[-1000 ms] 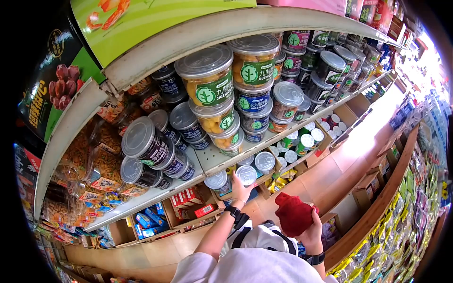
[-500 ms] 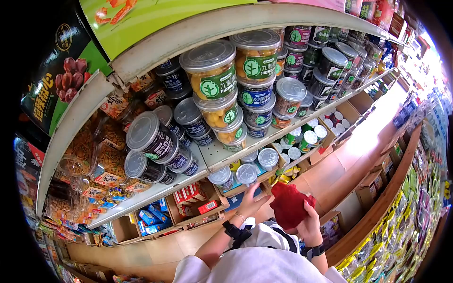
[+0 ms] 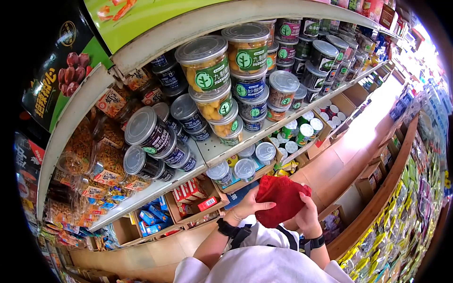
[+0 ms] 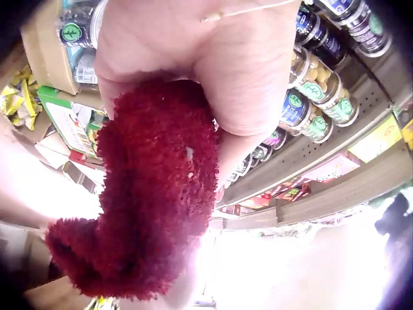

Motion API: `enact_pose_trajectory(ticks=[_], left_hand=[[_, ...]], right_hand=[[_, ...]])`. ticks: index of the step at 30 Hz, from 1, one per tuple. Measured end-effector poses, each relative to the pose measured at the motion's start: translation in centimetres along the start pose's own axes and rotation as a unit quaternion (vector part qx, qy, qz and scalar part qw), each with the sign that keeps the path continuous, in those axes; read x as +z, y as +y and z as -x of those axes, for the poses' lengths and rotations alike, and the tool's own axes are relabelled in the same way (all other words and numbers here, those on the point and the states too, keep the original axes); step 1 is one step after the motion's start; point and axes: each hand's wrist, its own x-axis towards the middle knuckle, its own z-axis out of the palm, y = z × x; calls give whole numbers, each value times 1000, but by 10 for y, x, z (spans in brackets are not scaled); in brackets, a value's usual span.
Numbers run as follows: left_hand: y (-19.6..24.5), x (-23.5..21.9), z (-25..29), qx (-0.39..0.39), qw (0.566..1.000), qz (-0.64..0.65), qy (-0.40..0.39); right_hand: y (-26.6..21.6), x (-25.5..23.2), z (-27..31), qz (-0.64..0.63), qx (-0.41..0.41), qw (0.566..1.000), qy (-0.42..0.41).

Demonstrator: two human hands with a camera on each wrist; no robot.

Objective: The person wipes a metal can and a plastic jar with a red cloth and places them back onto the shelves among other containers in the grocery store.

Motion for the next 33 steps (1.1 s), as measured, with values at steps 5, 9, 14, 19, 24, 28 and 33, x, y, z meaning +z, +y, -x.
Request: enact_pose_trajectory(ticks=[5, 9, 14, 19, 24, 28, 33], left_hand=[[20, 18, 1, -17, 992, 122, 14], [21, 27, -5, -19, 984, 173, 24], [12, 25, -7, 7, 999, 33, 18], [23, 0, -1, -12, 964, -259, 51], [71, -12, 14, 87, 799, -526, 278], [113, -42, 8, 238, 585, -642, 435], [157, -44, -8, 265, 487, -669, 495]], right_hand=[[8, -8, -2, -49, 21, 998, -36], [25, -8, -4, -218, 105, 967, -77], [28, 0, -7, -224, 99, 967, -73], [22, -11, -13, -176, 46, 983, -35], [25, -27, -9, -239, 59, 969, -27], [21, -30, 3, -233, 53, 971, -31], [14, -32, 15, -261, 52, 964, -10]])
